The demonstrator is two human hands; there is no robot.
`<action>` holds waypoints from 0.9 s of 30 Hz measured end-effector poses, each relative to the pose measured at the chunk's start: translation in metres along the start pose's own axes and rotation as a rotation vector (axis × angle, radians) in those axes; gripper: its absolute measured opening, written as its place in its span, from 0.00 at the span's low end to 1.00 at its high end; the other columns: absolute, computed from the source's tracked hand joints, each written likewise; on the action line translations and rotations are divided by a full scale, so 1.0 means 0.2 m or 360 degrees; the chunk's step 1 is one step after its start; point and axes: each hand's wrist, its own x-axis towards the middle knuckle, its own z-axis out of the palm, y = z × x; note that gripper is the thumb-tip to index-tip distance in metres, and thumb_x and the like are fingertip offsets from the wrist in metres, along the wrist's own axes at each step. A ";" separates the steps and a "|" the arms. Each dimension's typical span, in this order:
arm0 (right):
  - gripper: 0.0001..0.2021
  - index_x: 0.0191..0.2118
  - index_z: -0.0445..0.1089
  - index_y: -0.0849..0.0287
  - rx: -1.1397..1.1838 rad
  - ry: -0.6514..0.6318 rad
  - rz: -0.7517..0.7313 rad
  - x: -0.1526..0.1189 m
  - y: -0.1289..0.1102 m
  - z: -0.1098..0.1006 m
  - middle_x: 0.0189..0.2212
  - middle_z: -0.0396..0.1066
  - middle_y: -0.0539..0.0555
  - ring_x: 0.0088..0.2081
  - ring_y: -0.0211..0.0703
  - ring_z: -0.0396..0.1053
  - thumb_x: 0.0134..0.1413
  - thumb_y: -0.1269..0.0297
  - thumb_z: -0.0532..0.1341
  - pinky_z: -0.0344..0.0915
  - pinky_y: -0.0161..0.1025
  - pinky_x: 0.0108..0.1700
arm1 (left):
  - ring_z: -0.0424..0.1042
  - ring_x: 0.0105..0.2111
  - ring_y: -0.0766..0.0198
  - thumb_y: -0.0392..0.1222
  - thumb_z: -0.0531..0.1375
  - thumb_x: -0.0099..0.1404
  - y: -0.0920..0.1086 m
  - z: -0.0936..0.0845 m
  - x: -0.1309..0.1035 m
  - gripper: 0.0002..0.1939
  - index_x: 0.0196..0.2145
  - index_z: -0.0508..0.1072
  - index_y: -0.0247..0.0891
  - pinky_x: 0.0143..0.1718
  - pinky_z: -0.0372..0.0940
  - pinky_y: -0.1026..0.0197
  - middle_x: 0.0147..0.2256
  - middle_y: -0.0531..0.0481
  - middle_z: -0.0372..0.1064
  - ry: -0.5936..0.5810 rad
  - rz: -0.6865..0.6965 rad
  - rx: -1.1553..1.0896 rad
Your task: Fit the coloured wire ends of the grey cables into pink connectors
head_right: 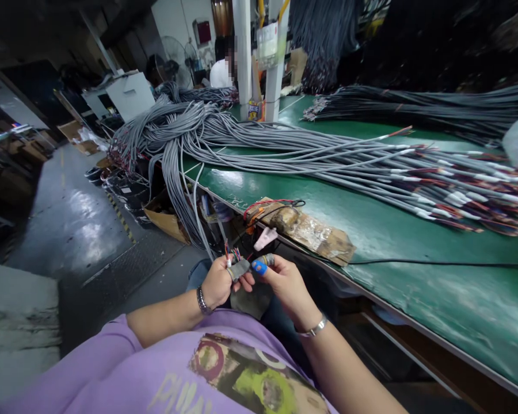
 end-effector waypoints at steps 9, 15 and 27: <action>0.18 0.22 0.68 0.57 0.0462 0.0095 0.0003 0.04 0.06 -0.01 0.18 0.62 0.47 0.22 0.34 0.58 0.44 0.47 0.67 0.63 0.35 0.28 | 0.67 0.13 0.69 0.58 0.65 0.49 0.03 0.02 0.00 0.23 0.25 0.63 0.36 0.12 0.45 0.69 0.17 0.53 0.68 0.0101 0.0008 -0.0211; 0.23 0.29 0.72 0.56 0.0737 -0.0070 0.0266 0.14 0.00 -0.03 0.25 0.69 0.51 0.24 0.37 0.64 0.43 0.38 0.63 0.67 0.37 0.29 | 0.66 0.12 0.69 0.62 0.64 0.48 0.08 0.06 0.00 0.26 0.28 0.64 0.36 0.12 0.45 0.69 0.17 0.53 0.67 0.0012 0.0042 -0.0274; 0.19 0.22 0.66 0.57 0.0678 0.0203 -0.0035 0.15 -0.01 0.03 0.17 0.57 0.45 0.19 0.33 0.53 0.40 0.48 0.70 0.60 0.35 0.24 | 0.67 0.13 0.69 0.58 0.64 0.50 0.08 0.10 0.03 0.22 0.26 0.66 0.34 0.11 0.44 0.69 0.17 0.52 0.68 -0.0003 0.0037 -0.0258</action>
